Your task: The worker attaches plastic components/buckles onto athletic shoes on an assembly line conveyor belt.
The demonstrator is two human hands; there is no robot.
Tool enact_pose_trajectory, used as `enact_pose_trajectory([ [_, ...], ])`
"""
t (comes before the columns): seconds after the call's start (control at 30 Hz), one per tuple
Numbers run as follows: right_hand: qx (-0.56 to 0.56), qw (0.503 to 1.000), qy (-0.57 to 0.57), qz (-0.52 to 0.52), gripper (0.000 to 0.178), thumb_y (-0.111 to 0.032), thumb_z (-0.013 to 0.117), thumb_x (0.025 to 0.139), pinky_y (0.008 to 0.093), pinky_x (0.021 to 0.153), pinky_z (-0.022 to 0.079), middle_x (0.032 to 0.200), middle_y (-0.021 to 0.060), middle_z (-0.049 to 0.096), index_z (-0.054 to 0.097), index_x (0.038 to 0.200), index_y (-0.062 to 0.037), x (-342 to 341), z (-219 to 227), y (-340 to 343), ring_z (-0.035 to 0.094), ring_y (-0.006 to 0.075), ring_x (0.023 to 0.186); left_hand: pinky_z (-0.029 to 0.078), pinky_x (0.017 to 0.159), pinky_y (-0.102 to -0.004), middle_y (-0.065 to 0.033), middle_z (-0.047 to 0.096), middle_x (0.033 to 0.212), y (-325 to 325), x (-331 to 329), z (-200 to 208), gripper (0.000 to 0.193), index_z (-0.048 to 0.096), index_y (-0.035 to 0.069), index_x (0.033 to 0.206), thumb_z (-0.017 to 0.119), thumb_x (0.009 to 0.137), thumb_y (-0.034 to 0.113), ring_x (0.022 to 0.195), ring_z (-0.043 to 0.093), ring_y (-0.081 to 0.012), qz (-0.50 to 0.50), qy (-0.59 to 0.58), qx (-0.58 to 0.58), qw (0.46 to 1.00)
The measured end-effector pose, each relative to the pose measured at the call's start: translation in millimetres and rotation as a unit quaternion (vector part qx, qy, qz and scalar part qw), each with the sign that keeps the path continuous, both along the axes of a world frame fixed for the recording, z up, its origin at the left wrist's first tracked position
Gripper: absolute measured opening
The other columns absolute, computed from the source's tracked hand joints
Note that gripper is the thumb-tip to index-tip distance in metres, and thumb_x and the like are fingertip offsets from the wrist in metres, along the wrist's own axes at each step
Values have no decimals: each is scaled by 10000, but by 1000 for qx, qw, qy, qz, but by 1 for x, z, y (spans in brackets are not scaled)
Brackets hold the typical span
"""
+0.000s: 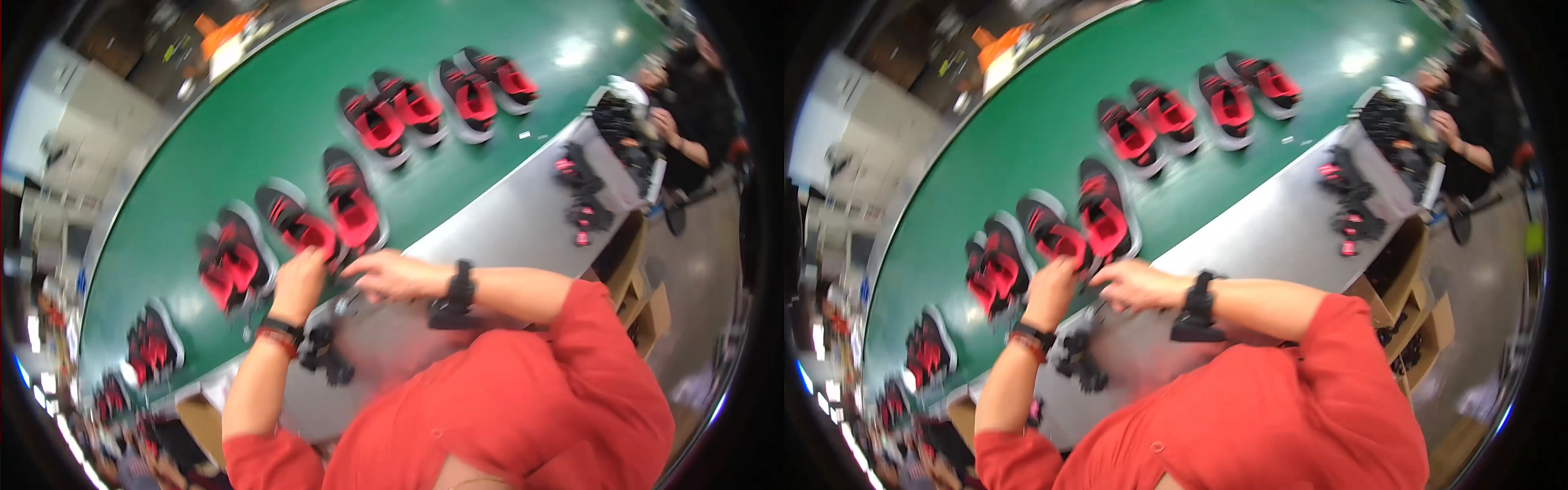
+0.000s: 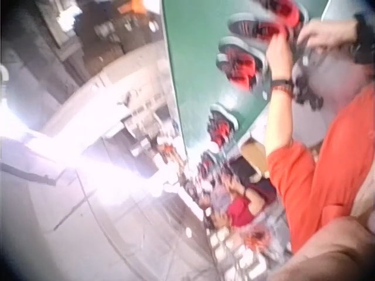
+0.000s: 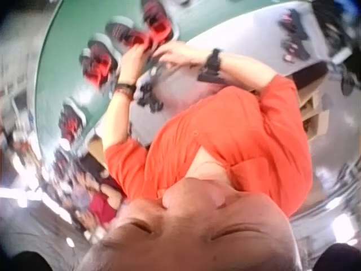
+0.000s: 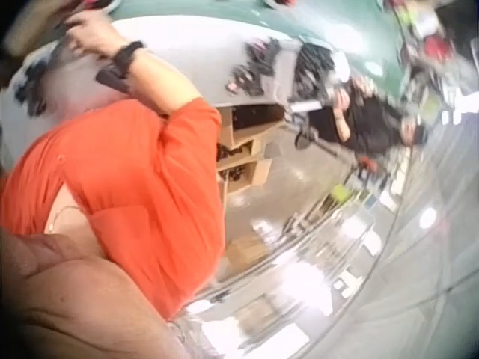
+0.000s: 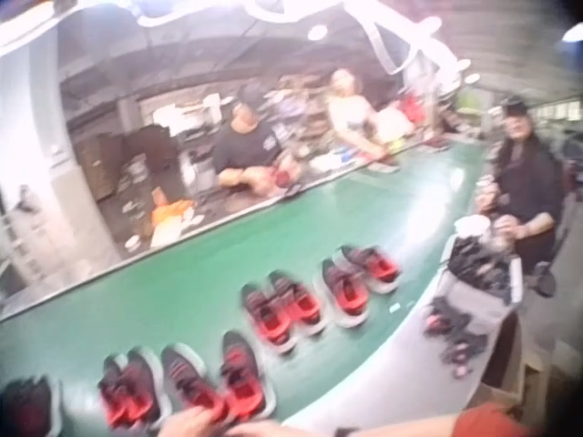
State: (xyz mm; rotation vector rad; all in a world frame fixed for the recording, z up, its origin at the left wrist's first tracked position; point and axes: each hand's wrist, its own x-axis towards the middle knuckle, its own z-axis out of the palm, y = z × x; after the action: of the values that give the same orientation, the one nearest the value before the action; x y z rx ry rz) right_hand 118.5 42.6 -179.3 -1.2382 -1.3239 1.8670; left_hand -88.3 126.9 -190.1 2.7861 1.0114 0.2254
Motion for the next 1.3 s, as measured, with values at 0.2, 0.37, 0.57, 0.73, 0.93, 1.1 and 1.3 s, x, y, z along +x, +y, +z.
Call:
enact_pose_trajectory([
  [0.2,26,994,101,25,276,-141,473,889,274,518,459,697,47,599,552,1135,-45,-28,-13,38,551,121,559,500,660,-463,-177,579,1084,-20,-6,39,601,416,133,1367,543,796,-3,836,624,-383,0,-23,-64,998],
  [0.37,281,954,-95,-50,140,-157,492,870,381,570,487,716,104,622,567,884,-40,-17,-19,49,602,263,618,453,577,-473,-164,586,839,-8,-19,21,533,463,138,1338,574,822,63,700,603,-373,-30,86,-12,996],
  [0.57,459,809,-344,130,283,-293,659,757,456,761,483,932,154,593,609,858,-34,27,-22,57,600,367,864,478,615,-440,-188,636,815,-6,-40,3,423,548,92,1230,560,816,10,713,625,-368,45,-30,-105,993],
  [0.73,593,711,-359,120,356,-375,685,706,420,681,479,935,132,577,605,849,-58,3,-35,73,601,311,791,509,741,-387,-206,669,913,-8,-63,-9,288,650,38,1055,539,800,-40,852,666,-336,162,-102,-226,955],
  [0.93,630,667,-388,86,353,-450,656,712,402,646,444,766,74,570,604,726,-101,10,3,88,578,273,751,496,785,-403,-226,649,990,-5,-44,18,269,622,1,1092,486,861,8,941,624,-381,111,-104,-230,961],
  [1.1,635,640,-422,96,377,-488,642,760,355,703,385,819,39,517,581,812,-119,-8,-2,92,508,223,777,480,798,-452,-221,643,970,-14,-58,23,416,625,79,1132,494,757,-43,923,609,-390,170,-60,-224,958],
  [1.3,614,643,-442,121,450,-561,628,746,354,706,398,794,38,550,598,753,-113,-23,7,88,538,220,777,472,788,-477,-216,646,922,-22,-70,22,412,622,93,1122,491,752,-33,890,607,-402,178,-32,-211,960],
])
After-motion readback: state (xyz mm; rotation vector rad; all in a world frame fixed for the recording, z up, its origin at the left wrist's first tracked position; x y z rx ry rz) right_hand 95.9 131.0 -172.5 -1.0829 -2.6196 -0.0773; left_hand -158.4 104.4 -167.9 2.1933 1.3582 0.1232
